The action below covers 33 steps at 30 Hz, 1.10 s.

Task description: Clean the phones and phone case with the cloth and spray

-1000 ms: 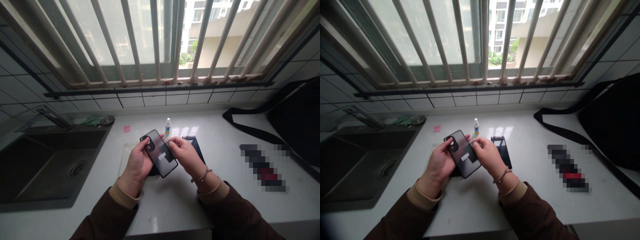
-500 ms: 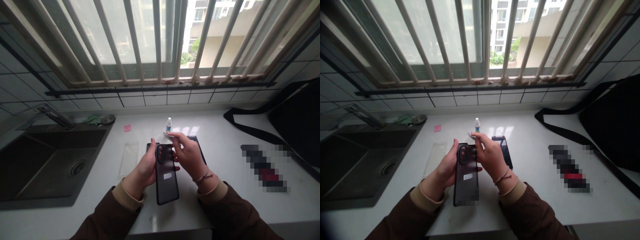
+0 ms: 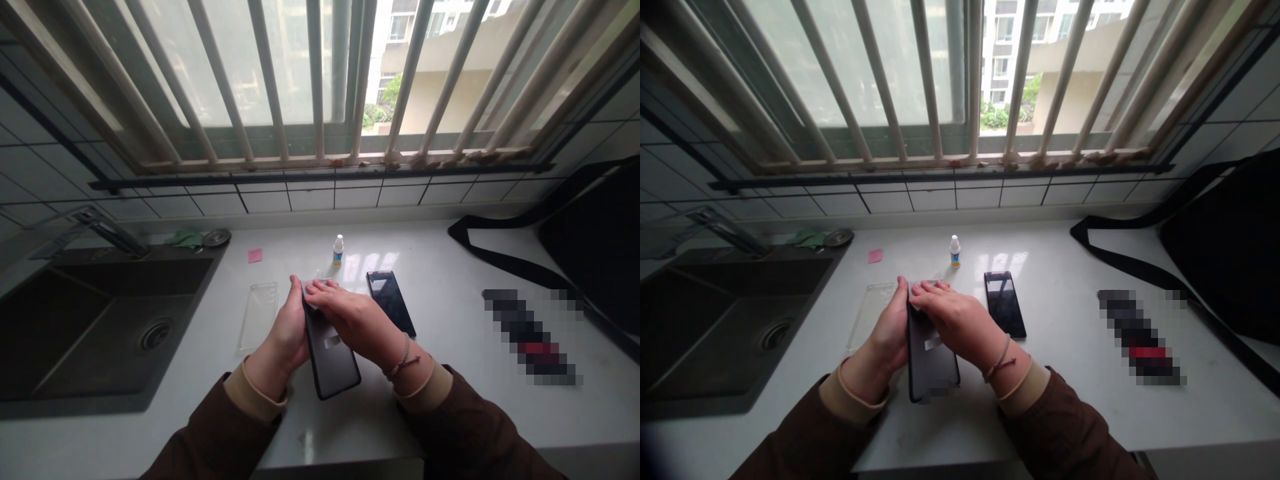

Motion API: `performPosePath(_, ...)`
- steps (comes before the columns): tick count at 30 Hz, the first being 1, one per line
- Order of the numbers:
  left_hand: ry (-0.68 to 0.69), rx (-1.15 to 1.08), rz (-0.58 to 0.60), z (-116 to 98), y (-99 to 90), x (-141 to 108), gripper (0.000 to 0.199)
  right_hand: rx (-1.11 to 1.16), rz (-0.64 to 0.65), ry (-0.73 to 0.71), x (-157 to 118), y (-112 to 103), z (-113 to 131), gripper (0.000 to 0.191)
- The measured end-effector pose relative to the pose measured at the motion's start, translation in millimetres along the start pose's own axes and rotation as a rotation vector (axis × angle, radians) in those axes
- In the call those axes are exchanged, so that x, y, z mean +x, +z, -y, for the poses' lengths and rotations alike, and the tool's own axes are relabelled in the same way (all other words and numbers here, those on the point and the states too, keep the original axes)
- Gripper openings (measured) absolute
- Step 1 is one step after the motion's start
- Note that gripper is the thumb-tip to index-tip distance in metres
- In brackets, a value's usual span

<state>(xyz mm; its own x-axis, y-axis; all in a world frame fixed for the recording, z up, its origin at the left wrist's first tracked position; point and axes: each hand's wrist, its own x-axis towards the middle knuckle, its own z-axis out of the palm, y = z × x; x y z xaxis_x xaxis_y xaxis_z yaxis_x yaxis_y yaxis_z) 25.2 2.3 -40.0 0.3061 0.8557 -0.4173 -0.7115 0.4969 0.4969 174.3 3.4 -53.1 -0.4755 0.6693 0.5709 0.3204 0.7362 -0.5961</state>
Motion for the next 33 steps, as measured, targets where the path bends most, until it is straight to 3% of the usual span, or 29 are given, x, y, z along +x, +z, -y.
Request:
performPosePath(11,0.009,0.054,-0.151,-14.1,5.4,-4.6,0.081,0.097,0.086,-0.063,-0.5,-7.3,8.1,0.032)
performPosePath(15,0.03,0.08,-0.143,-17.0,5.5,-4.3,0.081,0.222,0.122,0.035,0.8,-17.8,13.9,0.031)
performPosePath(19,0.094,0.122,-0.144,-21.2,4.5,-2.8,0.082,0.528,0.135,0.237,5.3,-28.5,17.3,0.023)
performPosePath(22,0.096,0.119,-0.13,-21.7,3.4,-1.3,0.079,0.722,0.014,0.414,6.2,-27.3,11.5,0.027)
performPosePath(25,0.042,0.113,-0.068,-17.0,0.8,-0.9,0.076,0.663,-0.257,0.537,3.5,-22.3,4.8,0.033)
performPosePath(27,-0.008,0.146,-0.009,-12.8,-1.3,-1.5,0.077,0.443,-0.401,0.516,0.9,-20.7,4.7,0.031)
performPosePath(29,-0.041,0.171,0.037,-9.5,-2.2,-2.6,0.078,0.228,-0.411,0.397,-0.8,-20.4,7.6,0.03)
performPosePath(33,-0.015,0.094,0.058,-8.9,0.2,-3.2,0.073,0.057,-0.13,0.093,-0.4,-17.1,10.2,0.037)
